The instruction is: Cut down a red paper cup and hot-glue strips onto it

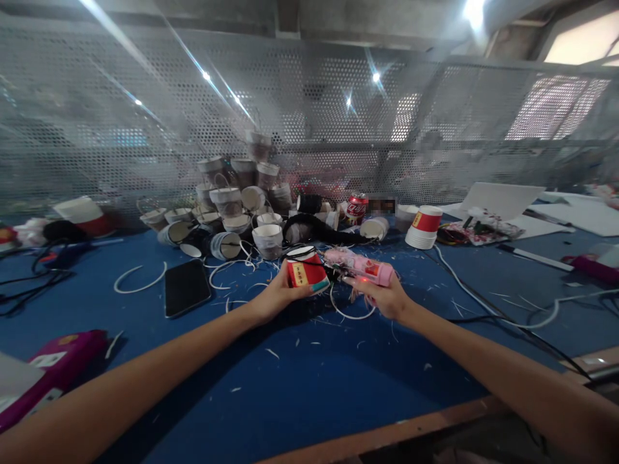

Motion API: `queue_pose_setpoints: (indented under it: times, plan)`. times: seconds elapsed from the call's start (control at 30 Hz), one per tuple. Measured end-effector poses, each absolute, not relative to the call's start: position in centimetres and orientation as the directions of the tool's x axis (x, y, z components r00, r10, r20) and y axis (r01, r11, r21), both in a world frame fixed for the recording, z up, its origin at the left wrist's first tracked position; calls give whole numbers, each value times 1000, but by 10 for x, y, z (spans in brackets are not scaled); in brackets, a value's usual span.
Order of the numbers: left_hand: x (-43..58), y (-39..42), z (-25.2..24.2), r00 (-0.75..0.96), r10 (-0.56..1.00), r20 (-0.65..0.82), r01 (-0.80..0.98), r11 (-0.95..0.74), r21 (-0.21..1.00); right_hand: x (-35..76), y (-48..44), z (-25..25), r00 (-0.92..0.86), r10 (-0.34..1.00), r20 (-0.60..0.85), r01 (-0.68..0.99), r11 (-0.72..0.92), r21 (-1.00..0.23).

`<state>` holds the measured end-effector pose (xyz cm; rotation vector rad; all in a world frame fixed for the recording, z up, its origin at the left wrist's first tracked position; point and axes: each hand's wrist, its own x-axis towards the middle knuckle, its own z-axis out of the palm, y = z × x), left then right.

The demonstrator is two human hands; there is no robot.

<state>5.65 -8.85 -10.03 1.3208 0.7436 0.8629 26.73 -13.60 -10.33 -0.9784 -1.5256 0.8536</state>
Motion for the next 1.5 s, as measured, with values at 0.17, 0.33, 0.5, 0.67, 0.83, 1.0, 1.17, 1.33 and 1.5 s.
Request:
queue_pose_setpoints:
  times: [0.17, 0.33, 0.5, 0.67, 0.83, 1.0, 1.17, 1.33, 1.5]
  plan:
    - [56, -87, -102, 504, 864, 7, -100, 51, 994, 269, -134, -106, -62, 904, 424, 154, 428, -890]
    - [56, -88, -102, 505, 863, 7, -114, 59, 992, 268, -139, -101, -111, 901, 420, 181, 434, -882]
    - [58, -91, -99, 502, 865, 18, -78, 25, 997, 263, -146, -94, -172, 878, 446, 201, 475, -857]
    - [61, -91, -103, 512, 858, 28, -61, 4, 998, 259, -147, -94, -229, 832, 505, 227, 550, -804]
    - [63, -89, -105, 535, 840, 92, -66, -67, 996, 257, -146, -98, -250, 818, 519, 283, 574, -768]
    - [61, -90, -102, 542, 837, 76, -52, -56, 997, 257, -148, -98, -218, 836, 505, 304, 549, -779]
    - [58, -91, -100, 482, 876, 26, -55, 1, 998, 258, -149, -97, -162, 850, 501, 293, 526, -799]
    - [57, -90, -100, 474, 879, 46, -90, -4, 996, 262, -144, -98, -75, 898, 434, 269, 437, -858]
    - [58, -91, -100, 491, 871, 26, -83, 17, 996, 264, -137, -102, -47, 916, 399, 220, 400, -890]
